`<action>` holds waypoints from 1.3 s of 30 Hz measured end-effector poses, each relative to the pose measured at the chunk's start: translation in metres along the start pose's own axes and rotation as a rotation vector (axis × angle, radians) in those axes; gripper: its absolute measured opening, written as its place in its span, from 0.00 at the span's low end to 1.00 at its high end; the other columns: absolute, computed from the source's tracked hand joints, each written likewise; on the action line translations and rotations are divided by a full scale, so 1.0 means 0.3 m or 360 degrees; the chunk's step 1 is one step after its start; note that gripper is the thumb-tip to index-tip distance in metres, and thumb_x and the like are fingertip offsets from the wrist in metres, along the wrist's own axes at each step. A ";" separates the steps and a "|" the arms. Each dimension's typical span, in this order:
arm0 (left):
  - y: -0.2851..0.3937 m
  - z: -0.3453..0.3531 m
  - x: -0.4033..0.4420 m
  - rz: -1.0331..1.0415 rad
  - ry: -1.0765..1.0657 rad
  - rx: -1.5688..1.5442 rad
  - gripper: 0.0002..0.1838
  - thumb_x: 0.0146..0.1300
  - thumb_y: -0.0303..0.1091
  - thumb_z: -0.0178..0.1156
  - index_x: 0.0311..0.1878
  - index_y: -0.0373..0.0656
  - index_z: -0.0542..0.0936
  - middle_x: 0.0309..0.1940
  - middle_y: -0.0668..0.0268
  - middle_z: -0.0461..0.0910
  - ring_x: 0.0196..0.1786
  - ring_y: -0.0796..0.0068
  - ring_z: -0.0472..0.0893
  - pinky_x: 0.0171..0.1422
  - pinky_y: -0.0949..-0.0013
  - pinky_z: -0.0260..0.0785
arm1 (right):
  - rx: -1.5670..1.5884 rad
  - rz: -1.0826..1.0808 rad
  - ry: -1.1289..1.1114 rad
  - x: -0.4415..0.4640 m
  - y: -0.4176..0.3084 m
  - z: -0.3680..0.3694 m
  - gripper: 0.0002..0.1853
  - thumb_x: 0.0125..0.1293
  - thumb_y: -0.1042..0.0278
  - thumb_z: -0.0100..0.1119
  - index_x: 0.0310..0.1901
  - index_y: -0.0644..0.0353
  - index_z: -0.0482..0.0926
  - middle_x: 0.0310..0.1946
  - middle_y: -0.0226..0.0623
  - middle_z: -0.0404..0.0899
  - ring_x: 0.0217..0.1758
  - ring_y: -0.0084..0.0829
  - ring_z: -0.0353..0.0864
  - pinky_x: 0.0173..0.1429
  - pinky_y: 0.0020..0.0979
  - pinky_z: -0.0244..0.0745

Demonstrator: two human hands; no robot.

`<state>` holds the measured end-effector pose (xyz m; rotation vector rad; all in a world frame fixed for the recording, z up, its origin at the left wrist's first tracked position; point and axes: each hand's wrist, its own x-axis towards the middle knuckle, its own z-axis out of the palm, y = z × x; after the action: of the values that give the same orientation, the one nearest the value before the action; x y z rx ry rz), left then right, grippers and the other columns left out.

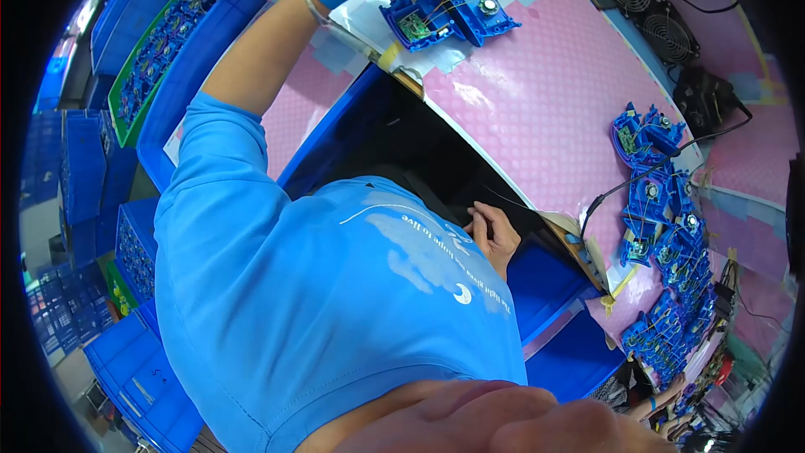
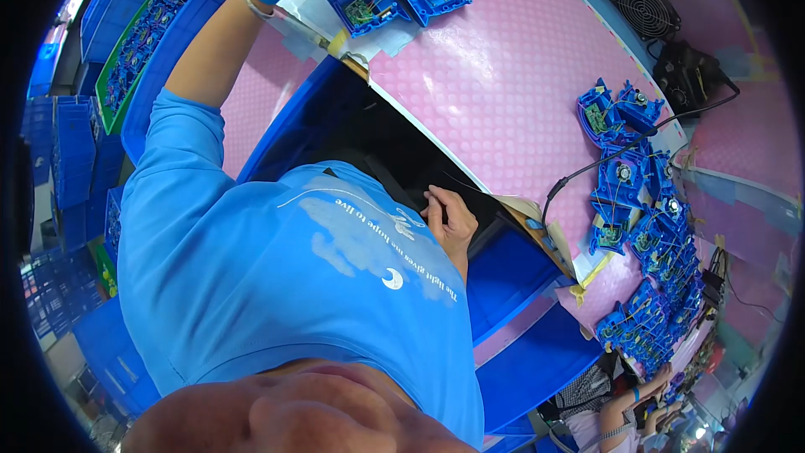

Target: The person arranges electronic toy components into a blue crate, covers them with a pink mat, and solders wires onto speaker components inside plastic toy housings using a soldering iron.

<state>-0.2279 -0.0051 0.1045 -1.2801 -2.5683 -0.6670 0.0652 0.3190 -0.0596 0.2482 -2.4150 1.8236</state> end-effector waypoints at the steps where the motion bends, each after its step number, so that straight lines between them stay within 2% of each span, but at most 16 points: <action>1: 0.045 -0.039 0.008 -0.0240 -0.0229 -0.0128 0.12 0.54 0.28 0.63 0.42 0.38 0.85 0.38 0.54 0.80 0.47 0.56 0.80 0.51 0.58 0.73 | 0.0007 0.0007 0.0007 -0.002 0.000 0.001 0.09 0.65 0.87 0.59 0.45 0.70 0.84 0.34 0.44 0.86 0.26 0.23 0.84 0.28 0.22 0.79; 5: 0.035 -0.006 -0.006 -0.0065 -0.0276 -0.0111 0.11 0.54 0.29 0.65 0.42 0.39 0.85 0.39 0.55 0.80 0.45 0.57 0.80 0.51 0.59 0.73 | -0.0019 0.0022 -0.0018 0.005 0.002 -0.002 0.09 0.65 0.87 0.59 0.45 0.70 0.84 0.34 0.44 0.86 0.26 0.23 0.84 0.28 0.22 0.79; 7: 0.013 0.028 -0.004 0.0119 -0.0193 -0.0035 0.09 0.56 0.30 0.66 0.40 0.40 0.84 0.40 0.55 0.79 0.44 0.56 0.80 0.51 0.58 0.73 | -0.0014 0.0011 -0.0027 0.008 0.002 -0.003 0.09 0.65 0.87 0.59 0.45 0.70 0.85 0.34 0.44 0.86 0.26 0.23 0.84 0.28 0.22 0.79; 10: -0.001 0.036 0.005 0.0043 -0.0295 0.0003 0.07 0.57 0.30 0.66 0.39 0.41 0.84 0.39 0.55 0.79 0.45 0.54 0.80 0.50 0.57 0.73 | -0.0051 -0.0010 -0.0055 0.010 -0.002 -0.005 0.09 0.65 0.87 0.59 0.45 0.70 0.84 0.35 0.44 0.86 0.26 0.23 0.84 0.28 0.22 0.79; 14: 0.053 0.031 -0.031 -0.0030 -0.0256 0.0017 0.05 0.57 0.29 0.65 0.36 0.41 0.83 0.38 0.55 0.78 0.44 0.53 0.80 0.50 0.55 0.73 | -0.0041 0.0026 -0.0039 0.009 -0.015 -0.005 0.09 0.66 0.86 0.59 0.46 0.70 0.84 0.35 0.45 0.86 0.27 0.23 0.84 0.29 0.22 0.80; 17: 0.128 -0.020 -0.117 -0.0067 -0.0184 0.0204 0.04 0.54 0.28 0.64 0.34 0.43 0.83 0.35 0.58 0.76 0.40 0.54 0.80 0.45 0.57 0.74 | -0.0046 0.0023 -0.0045 0.009 -0.025 -0.004 0.09 0.67 0.86 0.58 0.46 0.70 0.84 0.35 0.45 0.86 0.28 0.23 0.84 0.30 0.22 0.80; 19: 0.188 -0.059 -0.245 -0.0329 -0.0018 0.0246 0.04 0.56 0.27 0.65 0.36 0.44 0.83 0.36 0.59 0.78 0.41 0.56 0.81 0.46 0.58 0.74 | -0.0026 0.0022 -0.0074 0.013 -0.028 -0.001 0.09 0.67 0.86 0.58 0.46 0.71 0.84 0.35 0.45 0.85 0.28 0.23 0.84 0.31 0.22 0.81; 21: 0.231 -0.075 -0.427 -0.0589 0.0106 0.0508 0.06 0.60 0.32 0.66 0.40 0.48 0.85 0.36 0.61 0.80 0.42 0.59 0.83 0.44 0.59 0.75 | -0.0040 0.0031 -0.0049 0.012 -0.036 -0.004 0.09 0.68 0.86 0.58 0.47 0.71 0.84 0.36 0.45 0.85 0.28 0.23 0.84 0.32 0.22 0.81; 23: 0.293 -0.113 -0.607 -0.1038 0.0185 0.0450 0.04 0.55 0.31 0.68 0.35 0.46 0.85 0.34 0.58 0.80 0.41 0.58 0.82 0.43 0.59 0.73 | 0.0011 0.0003 -0.0082 0.018 -0.014 -0.003 0.09 0.70 0.83 0.58 0.48 0.71 0.84 0.36 0.44 0.86 0.28 0.22 0.83 0.32 0.21 0.78; 25: 0.330 -0.069 -0.759 -0.1497 0.0219 0.0554 0.04 0.53 0.31 0.68 0.31 0.44 0.85 0.32 0.57 0.80 0.39 0.55 0.82 0.43 0.56 0.74 | 0.0008 -0.0027 -0.0073 0.017 -0.012 -0.009 0.08 0.70 0.83 0.58 0.48 0.71 0.84 0.36 0.44 0.86 0.28 0.22 0.83 0.32 0.21 0.78; 28: 0.206 0.111 -1.018 -0.1738 0.0027 0.0624 0.07 0.51 0.32 0.68 0.34 0.43 0.86 0.32 0.55 0.82 0.38 0.53 0.83 0.43 0.53 0.74 | -0.0021 -0.0068 -0.0169 0.022 -0.002 -0.020 0.08 0.70 0.83 0.58 0.48 0.71 0.83 0.36 0.44 0.85 0.28 0.22 0.82 0.31 0.21 0.77; 31: 0.076 0.286 -1.074 -0.1932 0.0009 0.0595 0.09 0.52 0.36 0.66 0.35 0.42 0.86 0.36 0.51 0.85 0.40 0.48 0.84 0.46 0.49 0.75 | -0.0005 -0.0044 -0.0210 0.017 -0.007 -0.026 0.08 0.70 0.83 0.58 0.48 0.72 0.83 0.36 0.44 0.85 0.27 0.22 0.82 0.31 0.21 0.77; 33: 0.015 0.380 -1.018 -0.1972 0.0168 0.0542 0.08 0.53 0.35 0.63 0.33 0.43 0.87 0.37 0.49 0.86 0.43 0.47 0.85 0.50 0.48 0.76 | -0.0023 -0.0034 -0.0207 0.007 -0.019 -0.034 0.08 0.70 0.83 0.58 0.48 0.72 0.83 0.36 0.44 0.85 0.27 0.22 0.82 0.31 0.21 0.77; 37: -0.054 0.415 -0.878 -0.1762 0.0410 0.0388 0.12 0.56 0.37 0.63 0.41 0.46 0.88 0.35 0.49 0.86 0.41 0.44 0.85 0.51 0.45 0.76 | -0.0021 0.0009 -0.0154 0.014 -0.028 -0.013 0.08 0.71 0.82 0.57 0.48 0.72 0.83 0.36 0.44 0.85 0.27 0.22 0.82 0.31 0.21 0.77; 39: -0.071 0.328 -0.812 -0.1811 0.0366 0.0548 0.15 0.60 0.39 0.63 0.46 0.43 0.86 0.37 0.52 0.87 0.39 0.49 0.86 0.47 0.54 0.79 | -0.0065 0.0037 -0.0155 0.016 -0.041 -0.009 0.08 0.71 0.82 0.57 0.48 0.71 0.83 0.36 0.44 0.85 0.27 0.22 0.82 0.31 0.21 0.77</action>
<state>-0.0944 -0.1415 -0.0774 0.4334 -2.8306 -0.4191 0.0629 0.3179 -0.0464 0.3134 -2.5277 1.8100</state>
